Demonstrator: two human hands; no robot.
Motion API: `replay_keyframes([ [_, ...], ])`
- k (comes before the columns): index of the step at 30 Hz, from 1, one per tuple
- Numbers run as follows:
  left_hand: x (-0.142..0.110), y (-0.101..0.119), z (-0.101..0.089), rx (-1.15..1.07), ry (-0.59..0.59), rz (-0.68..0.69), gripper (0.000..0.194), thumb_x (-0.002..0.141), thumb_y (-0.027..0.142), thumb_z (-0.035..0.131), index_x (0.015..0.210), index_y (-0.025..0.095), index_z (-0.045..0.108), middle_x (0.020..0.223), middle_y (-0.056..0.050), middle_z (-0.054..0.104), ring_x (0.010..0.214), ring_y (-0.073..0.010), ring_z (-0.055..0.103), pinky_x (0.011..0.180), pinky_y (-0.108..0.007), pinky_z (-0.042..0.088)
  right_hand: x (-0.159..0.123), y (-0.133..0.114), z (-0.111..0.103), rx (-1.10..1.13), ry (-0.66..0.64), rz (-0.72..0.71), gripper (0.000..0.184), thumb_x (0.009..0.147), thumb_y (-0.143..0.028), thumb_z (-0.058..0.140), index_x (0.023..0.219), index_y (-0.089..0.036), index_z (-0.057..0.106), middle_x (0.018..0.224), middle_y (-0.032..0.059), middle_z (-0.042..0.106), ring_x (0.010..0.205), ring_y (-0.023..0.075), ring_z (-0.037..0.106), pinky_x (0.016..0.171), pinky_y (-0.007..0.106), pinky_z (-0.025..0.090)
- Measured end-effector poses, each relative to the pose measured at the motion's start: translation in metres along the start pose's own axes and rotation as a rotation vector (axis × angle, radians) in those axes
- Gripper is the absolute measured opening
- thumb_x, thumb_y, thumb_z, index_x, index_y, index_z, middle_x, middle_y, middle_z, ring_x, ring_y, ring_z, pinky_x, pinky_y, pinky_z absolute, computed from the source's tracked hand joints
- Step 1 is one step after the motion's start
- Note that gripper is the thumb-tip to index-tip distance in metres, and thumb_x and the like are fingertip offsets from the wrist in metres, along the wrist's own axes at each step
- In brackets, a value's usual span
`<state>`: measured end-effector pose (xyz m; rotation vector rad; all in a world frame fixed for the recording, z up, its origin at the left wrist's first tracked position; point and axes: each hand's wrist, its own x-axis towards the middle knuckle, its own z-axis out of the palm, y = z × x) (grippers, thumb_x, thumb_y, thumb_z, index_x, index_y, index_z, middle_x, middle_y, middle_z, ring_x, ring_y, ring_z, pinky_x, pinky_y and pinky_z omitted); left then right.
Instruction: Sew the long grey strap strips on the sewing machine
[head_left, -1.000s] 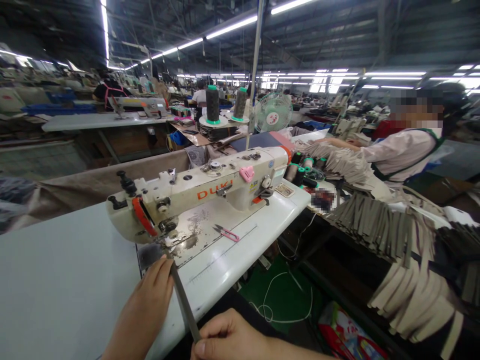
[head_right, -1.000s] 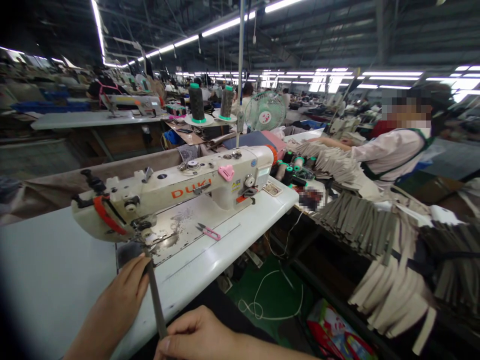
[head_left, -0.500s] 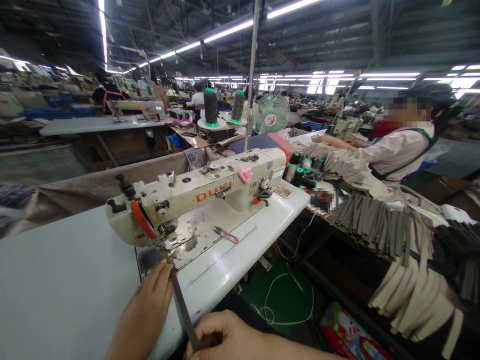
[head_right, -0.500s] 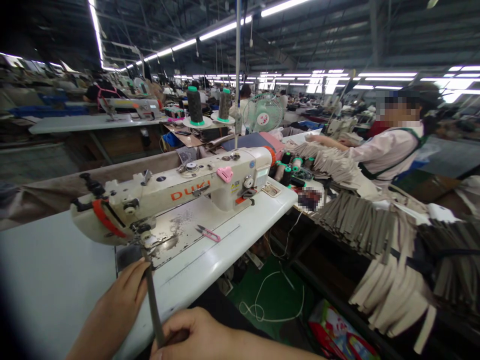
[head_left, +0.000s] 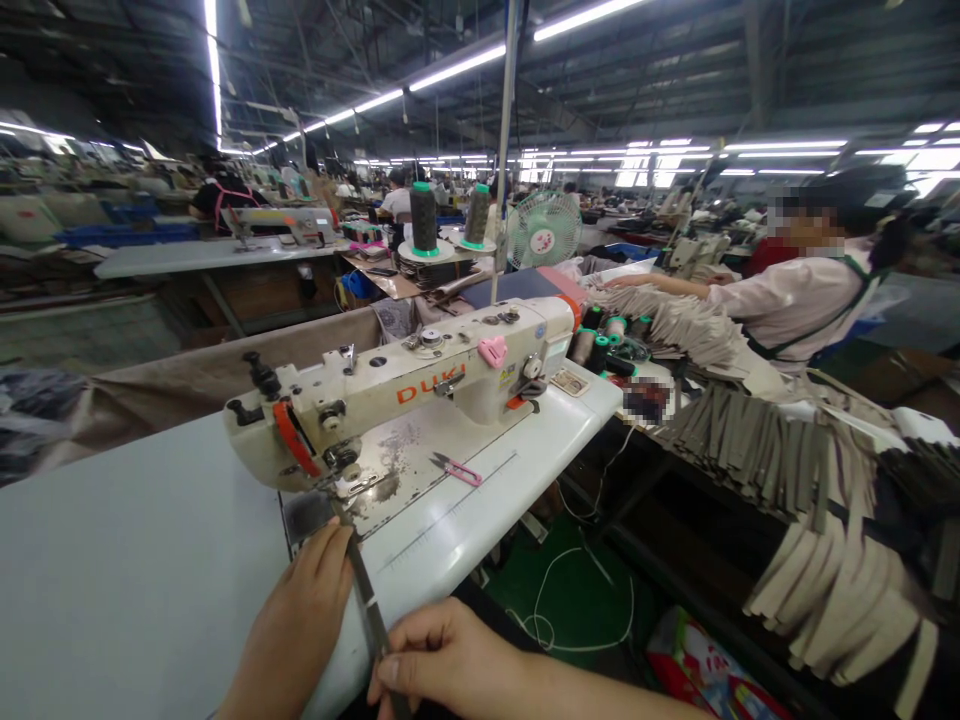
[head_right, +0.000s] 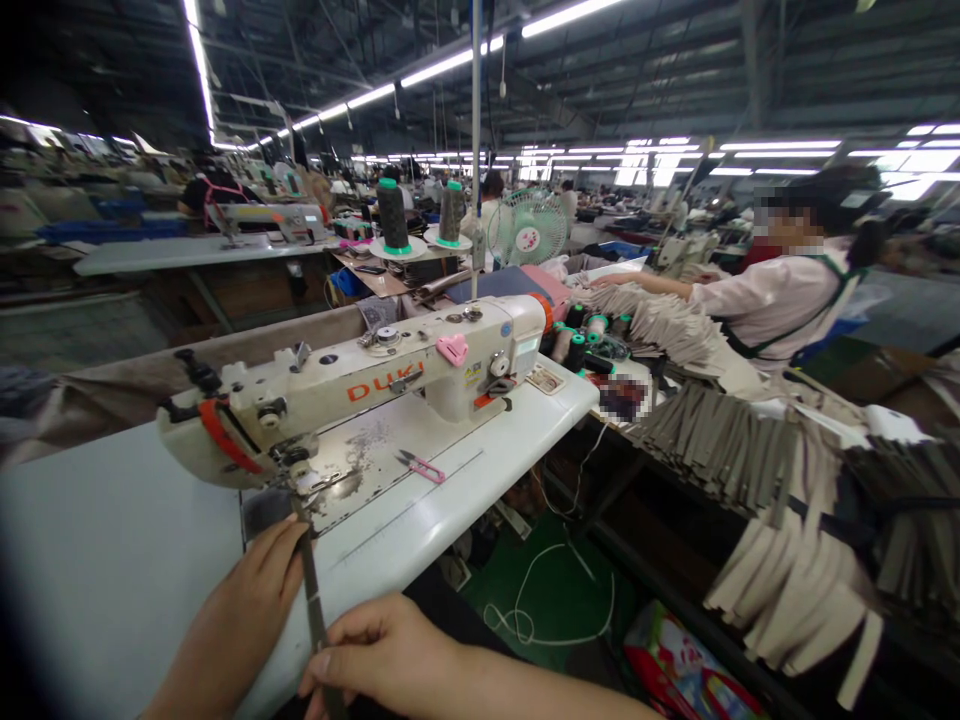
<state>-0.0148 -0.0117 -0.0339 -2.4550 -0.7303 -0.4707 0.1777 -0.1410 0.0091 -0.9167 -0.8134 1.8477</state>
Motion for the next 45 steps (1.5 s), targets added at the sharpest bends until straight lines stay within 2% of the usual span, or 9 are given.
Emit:
replay_keyframes([
  [7, 0.003, 0.002, -0.003, -0.03, -0.022, -0.056, 0.041, 0.092, 0.003, 0.041, 0.106, 0.013, 0.078, 0.129, -0.016, 0.069, 0.126, -0.0312, 0.062, 0.11, -0.047, 0.053, -0.015, -0.004, -0.003, -0.036, -0.024, 0.007, 0.047, 0.077, -0.057, 0.086, 0.081, -0.01, 0.08, 0.069, 0.0031, 0.072, 0.06, 0.0111, 0.063, 0.061, 0.022, 0.043],
  [13, 0.003, 0.003, -0.002, -0.073, 0.012, -0.078, 0.034, 0.098, 0.009, 0.043, 0.109, 0.01, 0.076, 0.127, -0.017, 0.069, 0.125, -0.033, 0.062, 0.108, -0.046, 0.053, -0.021, -0.002, -0.005, -0.056, -0.042, 0.02, 0.049, 0.079, -0.058, 0.084, 0.083, -0.01, 0.082, 0.07, 0.0032, 0.071, 0.06, 0.0111, 0.062, 0.065, 0.024, 0.045],
  [19, 0.003, 0.001, 0.001, -0.134, 0.01, -0.104, 0.033, 0.098, 0.007, 0.043, 0.11, 0.011, 0.074, 0.128, -0.017, 0.069, 0.127, -0.0314, 0.062, 0.109, -0.044, 0.052, -0.019, 0.003, -0.008, -0.059, -0.03, 0.021, 0.05, 0.077, -0.061, 0.084, 0.081, -0.011, 0.082, 0.069, 0.0034, 0.071, 0.06, 0.0112, 0.061, 0.065, 0.024, 0.047],
  [23, 0.01, 0.005, -0.006, -0.244, -0.017, -0.187, 0.033, 0.101, 0.01, 0.041, 0.12, 0.011, 0.069, 0.127, -0.016, 0.069, 0.128, -0.0297, 0.062, 0.112, -0.046, 0.052, -0.02, 0.003, -0.008, -0.12, -0.009, 0.014, 0.051, 0.08, -0.061, 0.082, 0.079, -0.01, 0.081, 0.067, 0.0049, 0.072, 0.059, 0.012, 0.062, 0.062, 0.025, 0.046],
  [26, 0.02, 0.007, -0.015, -0.331, -0.048, -0.337, 0.033, 0.102, 0.012, 0.042, 0.129, 0.009, 0.061, 0.132, -0.018, 0.066, 0.129, -0.0277, 0.061, 0.112, -0.043, 0.053, -0.021, 0.002, -0.009, -0.219, 0.017, 0.014, 0.049, 0.085, -0.06, 0.078, 0.079, -0.012, 0.081, 0.067, 0.0054, 0.073, 0.062, 0.0142, 0.063, 0.065, 0.027, 0.046],
  [29, 0.027, 0.005, -0.017, -0.39, -0.077, -0.391, 0.031, 0.101, 0.012, 0.046, 0.13, 0.011, 0.058, 0.136, -0.018, 0.062, 0.132, -0.0272, 0.06, 0.115, -0.044, 0.051, -0.02, 0.002, -0.013, -0.289, 0.016, 0.017, 0.048, 0.087, -0.061, 0.075, 0.076, -0.014, 0.08, 0.065, 0.005, 0.072, 0.064, 0.0165, 0.062, 0.066, 0.029, 0.045],
  [33, 0.027, 0.004, -0.014, -0.372, -0.117, -0.409, 0.034, 0.1, 0.013, 0.046, 0.133, 0.014, 0.053, 0.138, -0.017, 0.061, 0.136, -0.0277, 0.058, 0.116, -0.046, 0.049, -0.019, 0.004, -0.017, -0.349, -0.023, -0.004, 0.047, 0.09, -0.06, 0.071, 0.076, -0.016, 0.079, 0.066, 0.0048, 0.071, 0.066, 0.0182, 0.061, 0.067, 0.03, 0.043],
  [40, 0.022, 0.006, -0.013, -0.325, -0.129, -0.363, 0.027, 0.102, 0.013, 0.046, 0.127, 0.015, 0.056, 0.131, -0.015, 0.064, 0.131, -0.0256, 0.061, 0.114, -0.04, 0.051, -0.019, 0.001, -0.017, -0.41, -0.102, -0.073, 0.043, 0.096, -0.054, 0.067, 0.075, -0.018, 0.075, 0.071, 0.0039, 0.067, 0.071, 0.0189, 0.059, 0.071, 0.031, 0.044],
  [45, 0.024, 0.005, -0.017, -0.315, -0.123, -0.364, 0.023, 0.101, 0.014, 0.048, 0.122, 0.015, 0.058, 0.129, -0.015, 0.065, 0.129, -0.0262, 0.061, 0.113, -0.041, 0.051, -0.013, -0.004, -0.017, -0.539, -0.087, -0.179, 0.039, 0.091, -0.054, 0.073, 0.074, -0.019, 0.071, 0.081, 0.0042, 0.064, 0.079, 0.0208, 0.059, 0.074, 0.032, 0.045],
])
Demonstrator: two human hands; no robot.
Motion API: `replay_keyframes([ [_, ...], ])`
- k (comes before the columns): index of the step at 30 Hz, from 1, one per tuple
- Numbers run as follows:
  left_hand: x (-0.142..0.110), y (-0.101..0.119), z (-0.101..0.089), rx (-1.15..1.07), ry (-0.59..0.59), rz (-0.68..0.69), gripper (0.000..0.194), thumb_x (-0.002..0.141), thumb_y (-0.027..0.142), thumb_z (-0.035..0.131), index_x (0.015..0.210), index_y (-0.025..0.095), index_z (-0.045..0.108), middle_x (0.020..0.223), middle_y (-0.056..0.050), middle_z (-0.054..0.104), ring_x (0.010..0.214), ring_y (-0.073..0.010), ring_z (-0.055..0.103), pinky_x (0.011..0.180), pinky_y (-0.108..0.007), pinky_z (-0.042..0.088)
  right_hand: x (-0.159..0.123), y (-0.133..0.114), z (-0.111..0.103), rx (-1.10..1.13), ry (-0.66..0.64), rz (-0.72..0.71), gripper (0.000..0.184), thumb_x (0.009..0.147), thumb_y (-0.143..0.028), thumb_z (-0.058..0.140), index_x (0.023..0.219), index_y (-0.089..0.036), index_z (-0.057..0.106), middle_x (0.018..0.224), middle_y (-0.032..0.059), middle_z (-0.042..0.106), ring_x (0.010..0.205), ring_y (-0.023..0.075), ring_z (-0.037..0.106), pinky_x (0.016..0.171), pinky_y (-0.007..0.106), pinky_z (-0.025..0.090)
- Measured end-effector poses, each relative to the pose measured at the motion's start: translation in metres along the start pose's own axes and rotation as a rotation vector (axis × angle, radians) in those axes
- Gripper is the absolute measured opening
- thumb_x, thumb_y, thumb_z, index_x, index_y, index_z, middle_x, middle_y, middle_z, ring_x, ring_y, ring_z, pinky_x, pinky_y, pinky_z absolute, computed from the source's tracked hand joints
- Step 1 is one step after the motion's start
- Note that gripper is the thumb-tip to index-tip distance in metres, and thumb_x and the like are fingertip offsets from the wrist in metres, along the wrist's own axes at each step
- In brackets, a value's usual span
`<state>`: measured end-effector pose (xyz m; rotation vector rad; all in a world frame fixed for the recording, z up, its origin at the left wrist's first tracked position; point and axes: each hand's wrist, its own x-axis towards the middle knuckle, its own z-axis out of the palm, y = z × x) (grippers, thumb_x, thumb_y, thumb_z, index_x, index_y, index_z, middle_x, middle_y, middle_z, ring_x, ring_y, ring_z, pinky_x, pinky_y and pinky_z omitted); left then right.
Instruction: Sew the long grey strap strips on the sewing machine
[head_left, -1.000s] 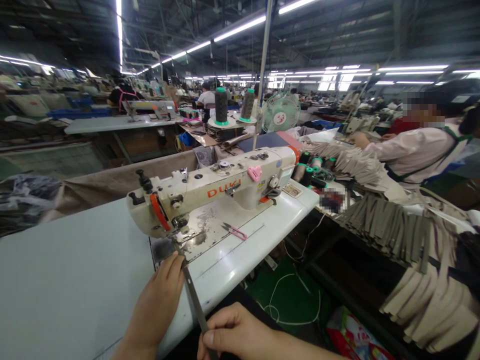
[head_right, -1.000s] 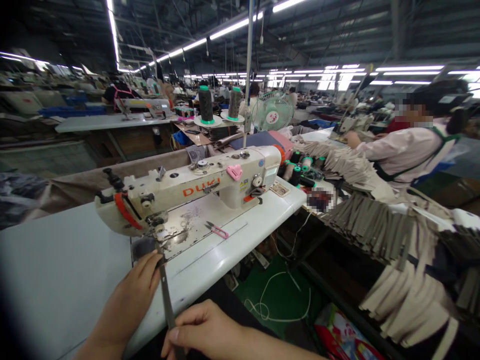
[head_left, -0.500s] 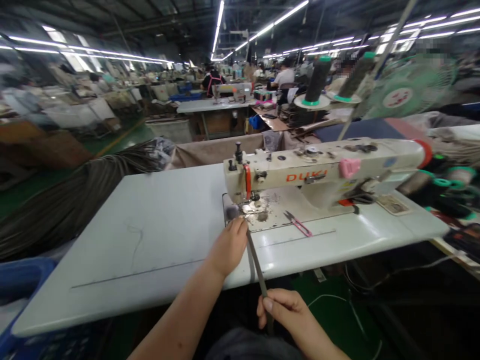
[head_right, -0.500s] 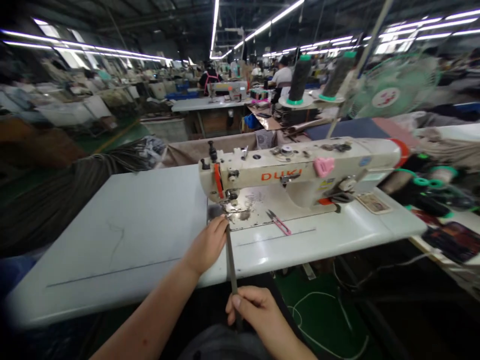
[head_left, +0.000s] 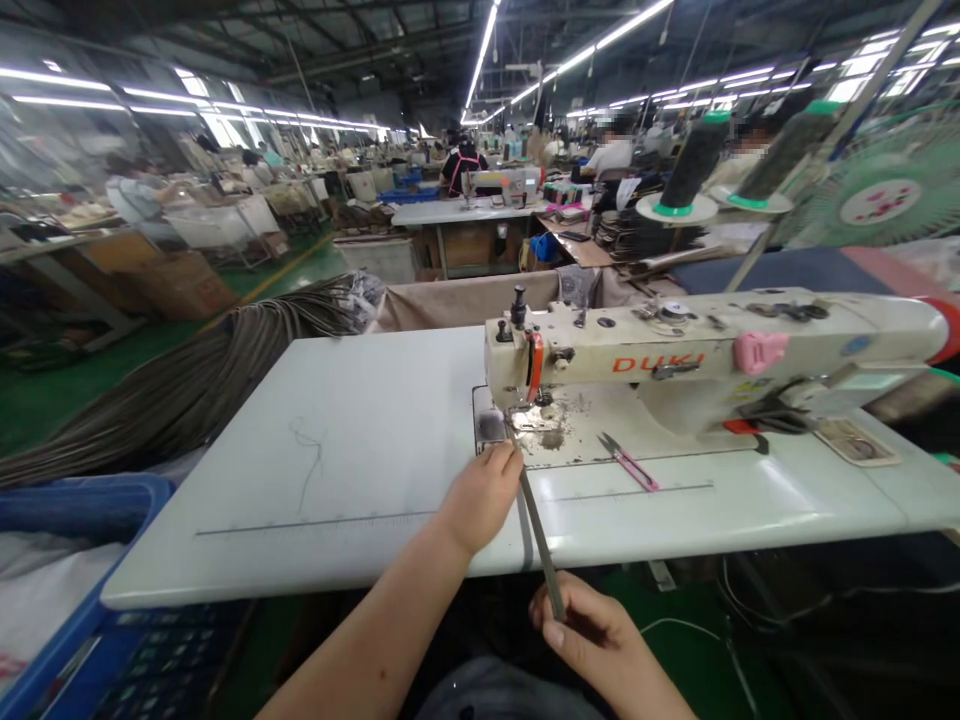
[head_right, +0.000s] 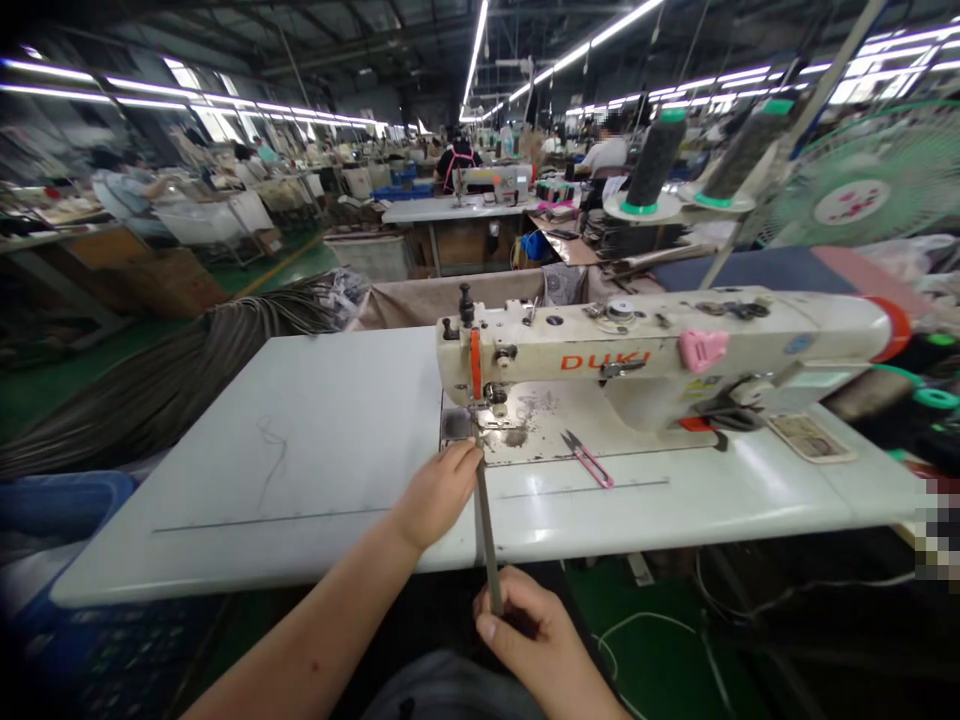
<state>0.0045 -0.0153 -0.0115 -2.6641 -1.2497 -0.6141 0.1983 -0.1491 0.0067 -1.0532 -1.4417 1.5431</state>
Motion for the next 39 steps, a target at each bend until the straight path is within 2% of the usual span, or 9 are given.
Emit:
replay_keyframes([
  [4, -0.002, 0.0, 0.0, -0.025, 0.038, -0.011, 0.026, 0.1, 0.013, 0.048, 0.125, 0.015, 0.058, 0.133, -0.015, 0.064, 0.126, -0.0251, 0.064, 0.112, -0.04, 0.053, 0.006, 0.001, 0.003, -0.039, 0.125, 0.027, 0.036, 0.089, -0.055, 0.075, 0.081, -0.019, 0.074, 0.082, 0.0043, 0.067, 0.081, 0.021, 0.061, 0.076, 0.032, 0.047],
  [7, -0.004, 0.0, 0.002, -0.05, 0.062, -0.011, 0.031, 0.1, 0.013, 0.048, 0.13, 0.015, 0.056, 0.133, -0.015, 0.064, 0.126, -0.026, 0.064, 0.111, -0.042, 0.054, 0.007, 0.003, 0.007, 0.109, 0.133, 0.149, 0.043, 0.085, -0.062, 0.076, 0.095, -0.019, 0.076, 0.077, 0.0041, 0.072, 0.074, 0.0196, 0.063, 0.07, 0.03, 0.049],
  [10, -0.004, -0.001, 0.002, -0.069, 0.08, -0.008, 0.03, 0.101, 0.014, 0.048, 0.129, 0.015, 0.056, 0.13, -0.015, 0.064, 0.126, -0.027, 0.064, 0.11, -0.043, 0.054, 0.004, 0.001, 0.009, 0.219, 0.126, 0.216, 0.047, 0.084, -0.064, 0.077, 0.093, -0.018, 0.075, 0.07, 0.0031, 0.073, 0.066, 0.0167, 0.062, 0.065, 0.028, 0.048],
  [15, -0.003, 0.0, -0.001, -0.063, 0.081, 0.001, 0.027, 0.101, 0.014, 0.049, 0.126, 0.014, 0.058, 0.13, -0.016, 0.064, 0.123, -0.0268, 0.065, 0.11, -0.042, 0.054, -0.005, -0.006, 0.008, 0.251, 0.108, 0.191, 0.041, 0.09, -0.056, 0.075, 0.084, -0.016, 0.078, 0.071, 0.0043, 0.074, 0.069, 0.0169, 0.065, 0.069, 0.029, 0.049],
  [22, -0.001, 0.001, -0.004, -0.05, 0.066, -0.006, 0.023, 0.101, 0.014, 0.05, 0.121, 0.012, 0.061, 0.129, -0.016, 0.065, 0.125, -0.0272, 0.064, 0.111, -0.041, 0.054, -0.01, -0.003, 0.004, 0.254, 0.02, 0.138, 0.044, 0.096, -0.053, 0.069, 0.075, -0.015, 0.077, 0.071, 0.0058, 0.073, 0.069, 0.0182, 0.066, 0.069, 0.029, 0.048],
  [28, -0.001, 0.0, -0.004, -0.065, 0.046, -0.003, 0.023, 0.101, 0.014, 0.049, 0.12, 0.012, 0.061, 0.13, -0.018, 0.064, 0.127, -0.0275, 0.063, 0.112, -0.041, 0.053, -0.009, 0.0, 0.003, 0.23, 0.019, 0.108, 0.042, 0.096, -0.051, 0.069, 0.075, -0.015, 0.077, 0.071, 0.0055, 0.072, 0.07, 0.0184, 0.065, 0.069, 0.03, 0.048],
  [33, -0.002, -0.001, -0.003, -0.075, 0.027, -0.02, 0.023, 0.101, 0.014, 0.049, 0.122, 0.016, 0.06, 0.131, -0.015, 0.064, 0.126, -0.0265, 0.063, 0.111, -0.042, 0.053, -0.007, 0.007, 0.0, 0.183, -0.034, 0.08, 0.046, 0.098, -0.054, 0.065, 0.075, -0.015, 0.076, 0.07, 0.006, 0.071, 0.068, 0.0188, 0.065, 0.067, 0.03, 0.048],
  [39, -0.002, -0.001, -0.002, -0.093, 0.015, -0.024, 0.025, 0.102, 0.015, 0.046, 0.124, 0.017, 0.058, 0.131, -0.014, 0.064, 0.129, -0.0259, 0.062, 0.112, -0.042, 0.053, -0.008, 0.005, 0.0, 0.186, -0.025, 0.101, 0.046, 0.096, -0.054, 0.067, 0.075, -0.015, 0.076, 0.07, 0.0061, 0.07, 0.069, 0.0199, 0.064, 0.068, 0.031, 0.047],
])
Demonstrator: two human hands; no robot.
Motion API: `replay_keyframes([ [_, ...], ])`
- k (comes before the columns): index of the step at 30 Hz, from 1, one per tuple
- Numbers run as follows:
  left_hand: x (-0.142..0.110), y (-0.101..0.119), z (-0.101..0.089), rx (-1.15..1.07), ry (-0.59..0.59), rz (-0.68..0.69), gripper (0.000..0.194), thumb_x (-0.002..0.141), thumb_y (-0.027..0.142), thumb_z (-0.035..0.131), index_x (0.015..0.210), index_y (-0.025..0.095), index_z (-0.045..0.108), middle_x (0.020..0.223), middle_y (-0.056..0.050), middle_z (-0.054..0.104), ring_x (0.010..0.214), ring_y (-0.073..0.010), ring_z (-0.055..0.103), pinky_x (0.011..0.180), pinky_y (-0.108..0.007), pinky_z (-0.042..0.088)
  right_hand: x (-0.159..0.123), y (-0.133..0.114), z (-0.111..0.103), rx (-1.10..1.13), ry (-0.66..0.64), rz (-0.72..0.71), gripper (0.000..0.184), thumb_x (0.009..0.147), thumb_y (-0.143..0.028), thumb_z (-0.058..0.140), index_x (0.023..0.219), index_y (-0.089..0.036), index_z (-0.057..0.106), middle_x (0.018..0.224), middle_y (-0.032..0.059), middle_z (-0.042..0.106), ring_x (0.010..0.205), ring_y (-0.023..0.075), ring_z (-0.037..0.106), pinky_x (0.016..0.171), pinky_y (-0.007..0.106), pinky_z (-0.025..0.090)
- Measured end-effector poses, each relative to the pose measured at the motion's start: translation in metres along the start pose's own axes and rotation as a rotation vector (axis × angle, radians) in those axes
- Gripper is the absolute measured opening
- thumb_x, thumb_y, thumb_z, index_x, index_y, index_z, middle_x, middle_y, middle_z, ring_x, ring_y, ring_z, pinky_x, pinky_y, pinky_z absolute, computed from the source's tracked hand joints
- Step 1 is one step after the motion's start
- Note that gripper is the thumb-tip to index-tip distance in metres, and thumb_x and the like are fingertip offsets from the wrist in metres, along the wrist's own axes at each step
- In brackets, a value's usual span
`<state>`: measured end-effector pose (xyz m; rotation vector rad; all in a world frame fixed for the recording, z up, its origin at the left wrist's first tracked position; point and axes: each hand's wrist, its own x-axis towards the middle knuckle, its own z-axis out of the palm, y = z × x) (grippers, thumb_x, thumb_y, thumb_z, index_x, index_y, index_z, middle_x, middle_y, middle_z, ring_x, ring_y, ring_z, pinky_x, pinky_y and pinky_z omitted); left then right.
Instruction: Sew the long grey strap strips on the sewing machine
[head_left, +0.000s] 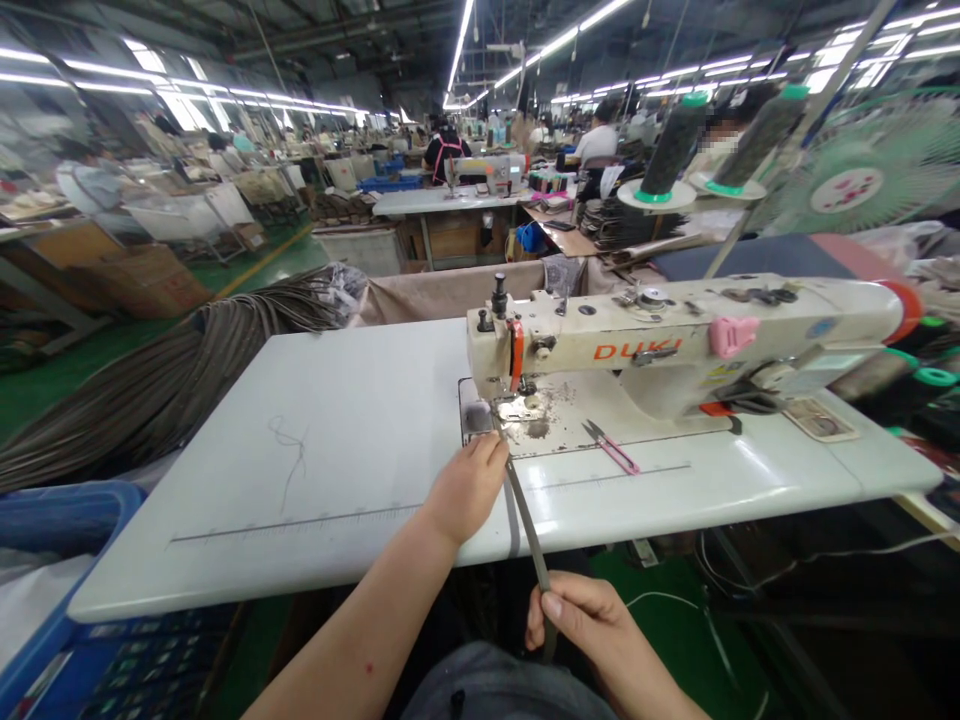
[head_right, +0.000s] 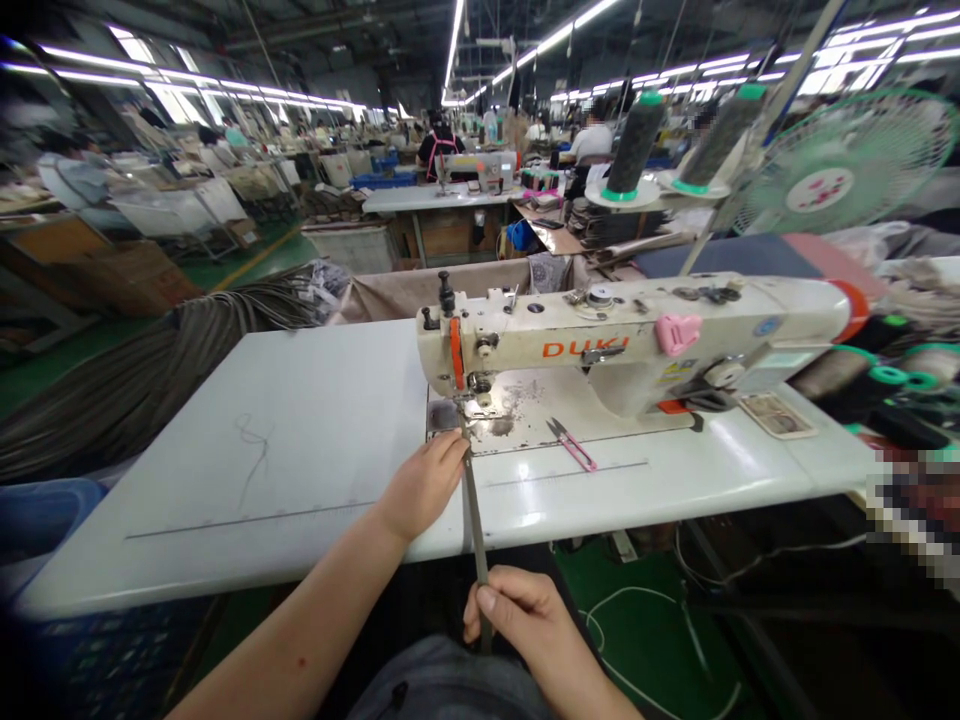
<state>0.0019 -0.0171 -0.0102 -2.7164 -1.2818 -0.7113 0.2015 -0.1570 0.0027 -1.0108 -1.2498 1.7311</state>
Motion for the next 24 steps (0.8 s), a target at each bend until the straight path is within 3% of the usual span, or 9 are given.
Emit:
replay_keyframes([
  [18, 0.0022, 0.0036, 0.0006, 0.052, 0.001, -0.002, 0.03, 0.099, 0.011, 0.049, 0.129, 0.013, 0.054, 0.131, -0.015, 0.064, 0.132, -0.0277, 0.059, 0.117, -0.044, 0.049, 0.0031, 0.0036, -0.0032, -0.055, -0.07, -0.028, 0.043, 0.095, -0.055, 0.068, 0.077, -0.016, 0.076, 0.074, 0.0059, 0.07, 0.072, 0.0192, 0.062, 0.071, 0.031, 0.047],
  [24, 0.0019, 0.0035, -0.0002, 0.028, 0.013, -0.003, 0.031, 0.099, 0.01, 0.048, 0.128, 0.016, 0.055, 0.131, -0.014, 0.064, 0.131, -0.0266, 0.061, 0.116, -0.045, 0.05, 0.0089, 0.0044, -0.0021, -0.1, 0.019, -0.102, 0.037, 0.087, -0.055, 0.078, 0.081, -0.019, 0.074, 0.086, 0.0065, 0.071, 0.085, 0.0226, 0.065, 0.078, 0.033, 0.05],
])
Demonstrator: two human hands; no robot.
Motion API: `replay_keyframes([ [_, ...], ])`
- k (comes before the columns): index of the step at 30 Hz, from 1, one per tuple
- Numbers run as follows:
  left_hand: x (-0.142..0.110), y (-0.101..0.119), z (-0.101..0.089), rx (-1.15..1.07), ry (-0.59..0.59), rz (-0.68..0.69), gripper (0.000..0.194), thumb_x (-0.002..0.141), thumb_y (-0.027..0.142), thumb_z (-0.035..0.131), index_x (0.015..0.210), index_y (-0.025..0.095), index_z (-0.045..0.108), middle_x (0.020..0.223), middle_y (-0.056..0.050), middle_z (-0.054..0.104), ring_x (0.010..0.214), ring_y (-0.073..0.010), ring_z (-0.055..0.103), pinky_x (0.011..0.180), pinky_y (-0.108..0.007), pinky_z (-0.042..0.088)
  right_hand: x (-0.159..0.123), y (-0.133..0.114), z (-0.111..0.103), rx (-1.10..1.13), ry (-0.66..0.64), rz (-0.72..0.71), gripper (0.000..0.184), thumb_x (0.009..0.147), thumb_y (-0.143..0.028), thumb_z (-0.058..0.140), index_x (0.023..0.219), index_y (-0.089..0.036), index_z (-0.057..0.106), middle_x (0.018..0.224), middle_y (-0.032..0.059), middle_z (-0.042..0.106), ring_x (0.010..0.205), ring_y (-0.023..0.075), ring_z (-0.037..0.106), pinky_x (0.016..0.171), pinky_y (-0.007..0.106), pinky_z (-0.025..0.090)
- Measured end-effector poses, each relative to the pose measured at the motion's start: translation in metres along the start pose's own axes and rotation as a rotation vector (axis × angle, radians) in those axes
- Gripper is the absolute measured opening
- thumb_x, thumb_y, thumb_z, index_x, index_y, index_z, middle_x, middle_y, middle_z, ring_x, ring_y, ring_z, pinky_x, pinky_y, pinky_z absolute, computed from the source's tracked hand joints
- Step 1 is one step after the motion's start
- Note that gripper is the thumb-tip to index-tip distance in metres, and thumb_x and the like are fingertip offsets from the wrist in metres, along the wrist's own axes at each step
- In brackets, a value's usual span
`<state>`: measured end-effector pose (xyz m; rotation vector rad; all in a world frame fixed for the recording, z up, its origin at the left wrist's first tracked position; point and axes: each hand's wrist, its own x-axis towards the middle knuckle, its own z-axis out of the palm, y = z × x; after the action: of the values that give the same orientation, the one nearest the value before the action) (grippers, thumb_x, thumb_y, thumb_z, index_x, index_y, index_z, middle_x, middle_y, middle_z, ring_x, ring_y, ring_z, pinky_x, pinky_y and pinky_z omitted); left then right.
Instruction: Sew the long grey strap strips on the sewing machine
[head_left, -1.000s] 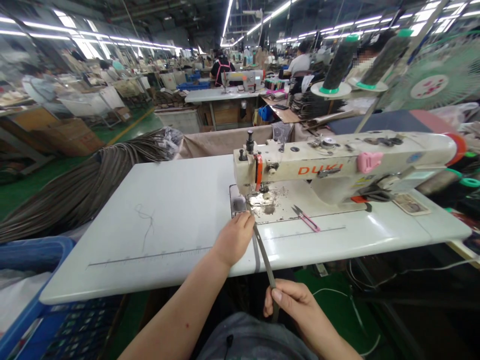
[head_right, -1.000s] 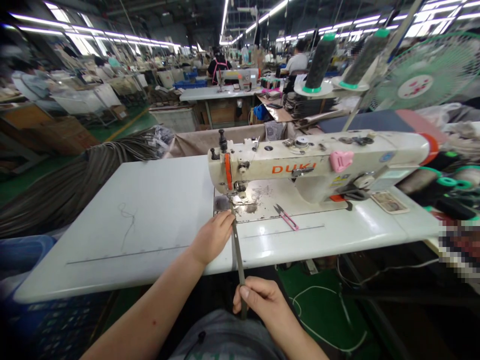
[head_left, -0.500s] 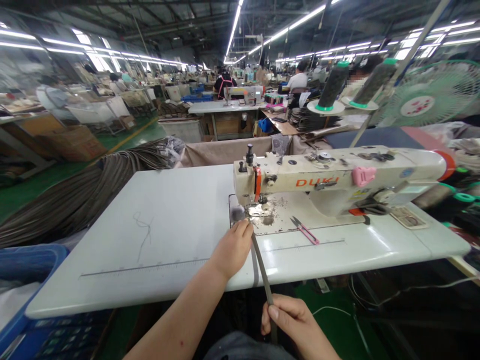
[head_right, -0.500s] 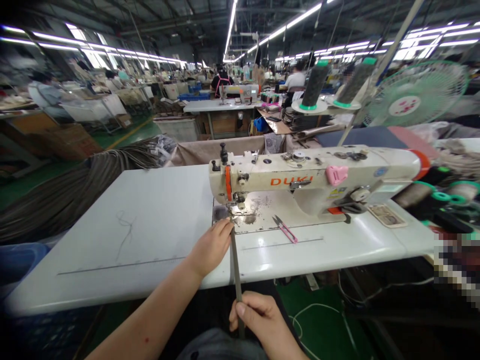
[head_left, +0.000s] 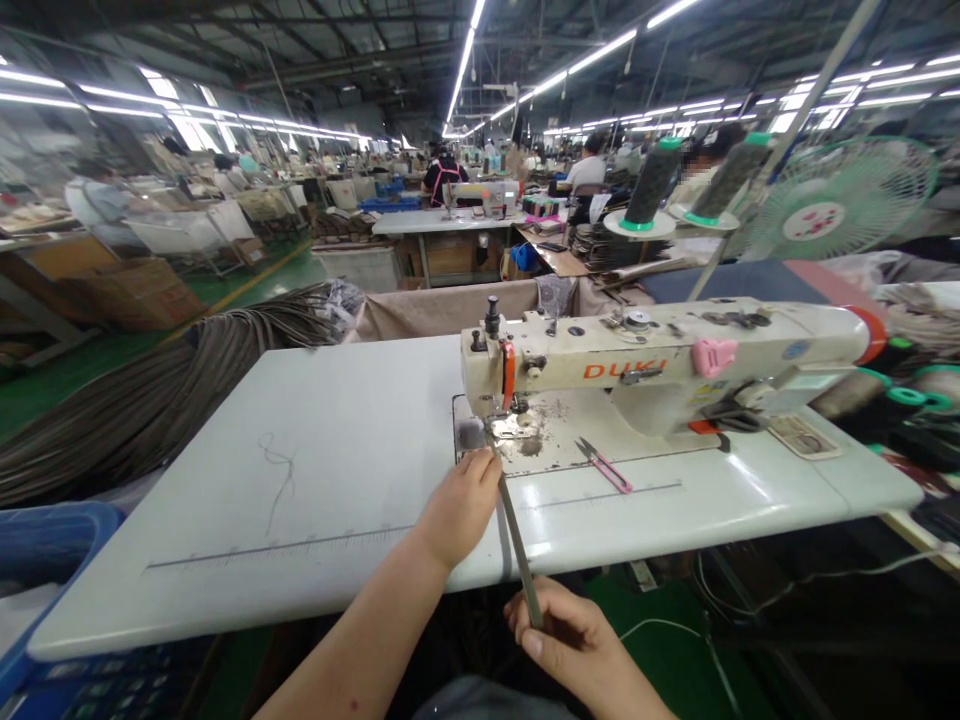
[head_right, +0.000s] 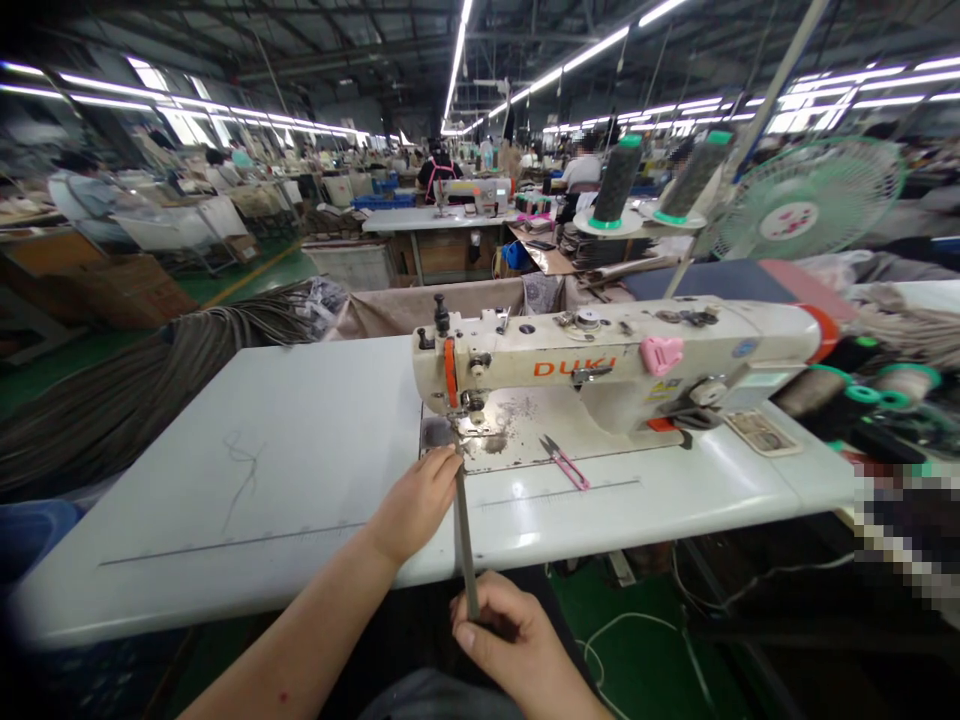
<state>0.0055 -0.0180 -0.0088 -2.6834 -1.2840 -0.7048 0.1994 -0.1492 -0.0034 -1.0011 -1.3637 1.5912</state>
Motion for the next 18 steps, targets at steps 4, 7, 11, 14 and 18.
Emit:
replay_keyframes([
  [4, -0.002, -0.002, 0.003, -0.013, 0.014, 0.001, 0.032, 0.099, 0.013, 0.049, 0.13, 0.018, 0.055, 0.132, -0.015, 0.065, 0.13, -0.0277, 0.062, 0.114, -0.047, 0.052, 0.001, 0.004, 0.003, 0.148, 0.008, 0.142, 0.042, 0.087, -0.061, 0.076, 0.095, -0.019, 0.073, 0.073, 0.0036, 0.072, 0.066, 0.0184, 0.067, 0.062, 0.027, 0.047],
  [7, -0.002, -0.003, 0.006, 0.008, 0.015, 0.018, 0.031, 0.1, 0.013, 0.048, 0.13, 0.017, 0.054, 0.132, -0.014, 0.065, 0.13, -0.0286, 0.062, 0.114, -0.048, 0.051, -0.002, -0.001, 0.005, 0.186, 0.053, 0.187, 0.044, 0.09, -0.061, 0.072, 0.092, -0.017, 0.074, 0.069, 0.0032, 0.072, 0.062, 0.0159, 0.066, 0.059, 0.025, 0.042],
  [11, -0.003, -0.004, 0.008, 0.022, 0.017, 0.013, 0.032, 0.1, 0.013, 0.049, 0.132, 0.015, 0.053, 0.133, -0.015, 0.064, 0.132, -0.0287, 0.061, 0.115, -0.047, 0.051, -0.006, -0.009, 0.006, 0.147, 0.044, 0.144, 0.05, 0.093, -0.062, 0.067, 0.078, -0.015, 0.077, 0.066, 0.005, 0.072, 0.061, 0.0145, 0.061, 0.06, 0.025, 0.04],
  [14, -0.003, -0.004, 0.008, 0.01, 0.013, 0.006, 0.035, 0.099, 0.013, 0.049, 0.133, 0.017, 0.053, 0.133, -0.015, 0.064, 0.131, -0.0284, 0.062, 0.114, -0.048, 0.052, -0.009, -0.009, 0.006, 0.156, 0.013, 0.157, 0.052, 0.093, -0.065, 0.065, 0.079, -0.016, 0.077, 0.065, 0.0049, 0.072, 0.06, 0.015, 0.062, 0.058, 0.025, 0.039],
  [18, -0.003, -0.005, 0.009, 0.018, 0.016, 0.008, 0.035, 0.1, 0.013, 0.048, 0.134, 0.017, 0.053, 0.133, -0.014, 0.064, 0.13, -0.0285, 0.063, 0.113, -0.048, 0.053, -0.009, -0.003, 0.002, 0.146, -0.022, 0.157, 0.052, 0.092, -0.065, 0.066, 0.081, -0.016, 0.077, 0.067, 0.0056, 0.072, 0.062, 0.0159, 0.064, 0.056, 0.024, 0.04],
])
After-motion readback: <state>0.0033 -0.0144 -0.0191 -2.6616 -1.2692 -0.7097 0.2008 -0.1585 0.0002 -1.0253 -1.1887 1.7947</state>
